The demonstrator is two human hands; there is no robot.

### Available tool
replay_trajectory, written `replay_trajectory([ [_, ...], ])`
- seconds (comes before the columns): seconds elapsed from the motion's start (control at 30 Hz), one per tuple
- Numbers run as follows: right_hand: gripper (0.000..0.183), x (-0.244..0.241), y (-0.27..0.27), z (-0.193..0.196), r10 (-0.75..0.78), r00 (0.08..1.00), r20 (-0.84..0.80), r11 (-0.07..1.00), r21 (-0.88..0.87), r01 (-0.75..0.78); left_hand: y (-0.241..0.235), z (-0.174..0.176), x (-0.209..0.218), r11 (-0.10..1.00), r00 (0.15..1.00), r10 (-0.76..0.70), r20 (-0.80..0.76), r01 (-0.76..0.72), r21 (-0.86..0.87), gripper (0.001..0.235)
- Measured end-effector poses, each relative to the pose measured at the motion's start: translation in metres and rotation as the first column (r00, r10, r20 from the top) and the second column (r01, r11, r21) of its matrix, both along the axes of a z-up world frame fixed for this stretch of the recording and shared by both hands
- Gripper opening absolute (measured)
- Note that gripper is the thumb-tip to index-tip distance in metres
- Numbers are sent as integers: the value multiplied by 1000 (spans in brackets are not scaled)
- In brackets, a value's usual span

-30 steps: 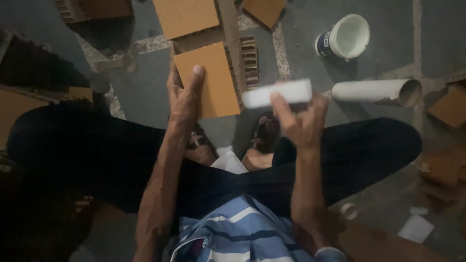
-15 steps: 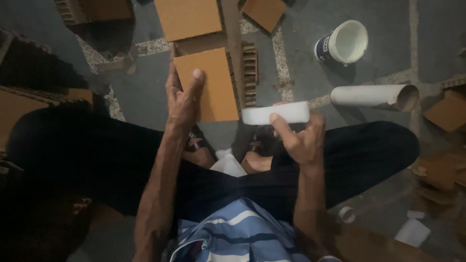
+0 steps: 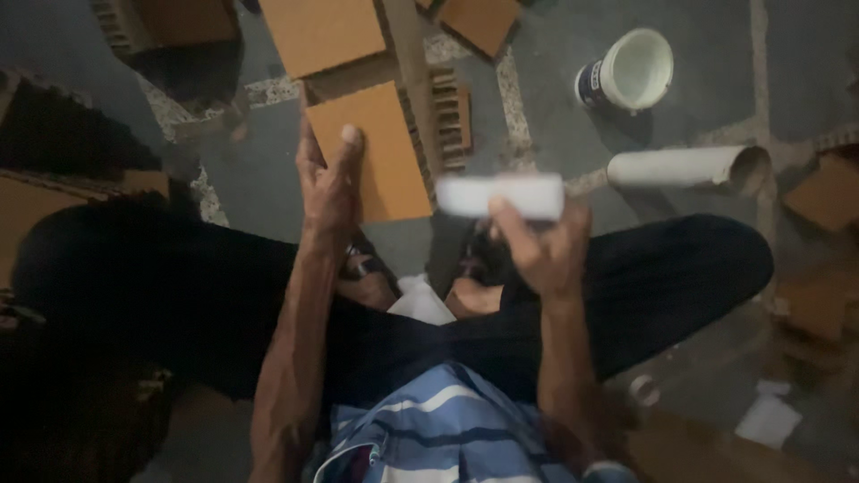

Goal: The person sits on the floor and repeatedly applies a white adhesive from a small container onto the edges of small cardboard pieces using a white roller. They handle multiple pieces one at a time, rolling the adhesive along the edges and occasionally dipping the roller into the container.

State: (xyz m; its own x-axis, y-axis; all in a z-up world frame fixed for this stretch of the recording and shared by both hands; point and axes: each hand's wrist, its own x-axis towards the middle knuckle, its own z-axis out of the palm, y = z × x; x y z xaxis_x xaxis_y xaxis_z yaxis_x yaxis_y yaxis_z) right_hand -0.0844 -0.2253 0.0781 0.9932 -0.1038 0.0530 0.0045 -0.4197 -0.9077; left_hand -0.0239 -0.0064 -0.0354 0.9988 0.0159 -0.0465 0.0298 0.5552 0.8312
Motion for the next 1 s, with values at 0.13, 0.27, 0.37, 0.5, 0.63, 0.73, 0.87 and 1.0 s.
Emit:
replay_trajectory([
  [0.13,12,-4,-5,-10,-49,999,12,995,86,48,-8,-10,-3,999,998,-34,-51,34,-17,67],
  [0.27,13,65,-8,-16,-125,956,267,986,137,90,-18,-8,-14,989,994,-111,12,109,100,83],
  [0.37,14,97,-12,-6,-64,913,403,994,104,23,-17,-7,-16,967,987,-119,107,90,240,87],
  [0.5,13,81,-10,-5,83,929,362,996,-43,-73,-3,-15,-3,916,982,-152,109,98,389,92],
  [0.63,27,70,-3,-29,104,871,480,994,-86,-71,0,-26,13,880,995,-32,91,-15,475,94],
  [0.73,25,61,-6,-36,173,887,427,955,-293,-45,3,-31,11,859,986,67,154,-136,494,90],
  [0.87,24,25,-9,-28,559,602,570,562,-795,229,15,-36,14,919,988,80,130,-123,373,83],
  [1.0,18,6,-8,-30,164,937,308,896,-444,-12,15,-32,14,916,988,49,147,-103,389,80],
])
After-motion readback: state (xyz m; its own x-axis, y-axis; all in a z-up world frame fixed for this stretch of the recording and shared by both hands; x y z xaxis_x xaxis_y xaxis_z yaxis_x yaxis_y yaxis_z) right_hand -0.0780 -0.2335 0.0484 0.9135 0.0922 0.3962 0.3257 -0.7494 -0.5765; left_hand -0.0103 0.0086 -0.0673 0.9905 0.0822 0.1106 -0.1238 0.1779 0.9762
